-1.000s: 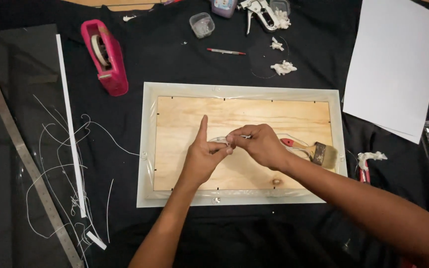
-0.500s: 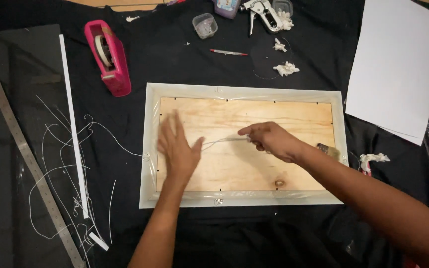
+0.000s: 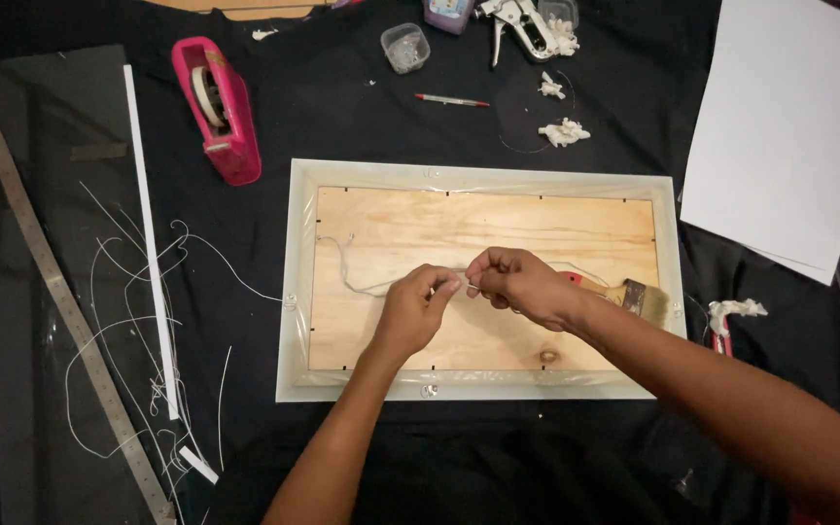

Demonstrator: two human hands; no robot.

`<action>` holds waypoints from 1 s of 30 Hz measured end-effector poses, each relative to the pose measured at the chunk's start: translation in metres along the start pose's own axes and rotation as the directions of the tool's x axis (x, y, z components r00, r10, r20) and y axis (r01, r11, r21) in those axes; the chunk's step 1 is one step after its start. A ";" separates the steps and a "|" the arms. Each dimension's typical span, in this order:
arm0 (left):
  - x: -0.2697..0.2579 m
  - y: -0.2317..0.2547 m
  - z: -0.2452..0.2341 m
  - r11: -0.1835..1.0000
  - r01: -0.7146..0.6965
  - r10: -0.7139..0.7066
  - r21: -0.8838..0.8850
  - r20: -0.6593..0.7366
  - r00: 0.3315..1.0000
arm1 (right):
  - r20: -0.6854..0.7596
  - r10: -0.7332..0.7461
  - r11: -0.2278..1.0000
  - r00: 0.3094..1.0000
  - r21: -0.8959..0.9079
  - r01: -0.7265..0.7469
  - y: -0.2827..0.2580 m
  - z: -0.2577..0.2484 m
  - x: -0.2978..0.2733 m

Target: Attaching a metal hanging wire to the back of a wooden picture frame, including measuring, cutting, and securing the wire.

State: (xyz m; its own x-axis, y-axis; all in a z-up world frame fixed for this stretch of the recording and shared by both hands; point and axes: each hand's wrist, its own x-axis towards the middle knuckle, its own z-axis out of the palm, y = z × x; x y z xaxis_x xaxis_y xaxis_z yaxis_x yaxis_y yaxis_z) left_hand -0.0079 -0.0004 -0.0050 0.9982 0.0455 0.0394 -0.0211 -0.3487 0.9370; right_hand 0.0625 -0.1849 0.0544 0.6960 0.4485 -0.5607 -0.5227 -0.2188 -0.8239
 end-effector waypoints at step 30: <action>0.109 -0.049 -0.001 0.653 0.051 -0.075 0.755 -0.003 0.997 | -0.330 -0.081 0.759 0.941 -0.632 -0.157 0.087 -0.074 0.047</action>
State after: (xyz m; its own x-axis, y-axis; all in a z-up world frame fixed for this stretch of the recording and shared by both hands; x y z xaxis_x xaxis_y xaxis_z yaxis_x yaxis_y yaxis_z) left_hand 0.1018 0.0222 -0.0462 0.9968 0.0742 -0.0304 0.0802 -0.9326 0.3518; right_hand 0.0859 -0.2467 -0.0495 0.8592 0.1536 -0.4881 -0.1948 -0.7839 -0.5896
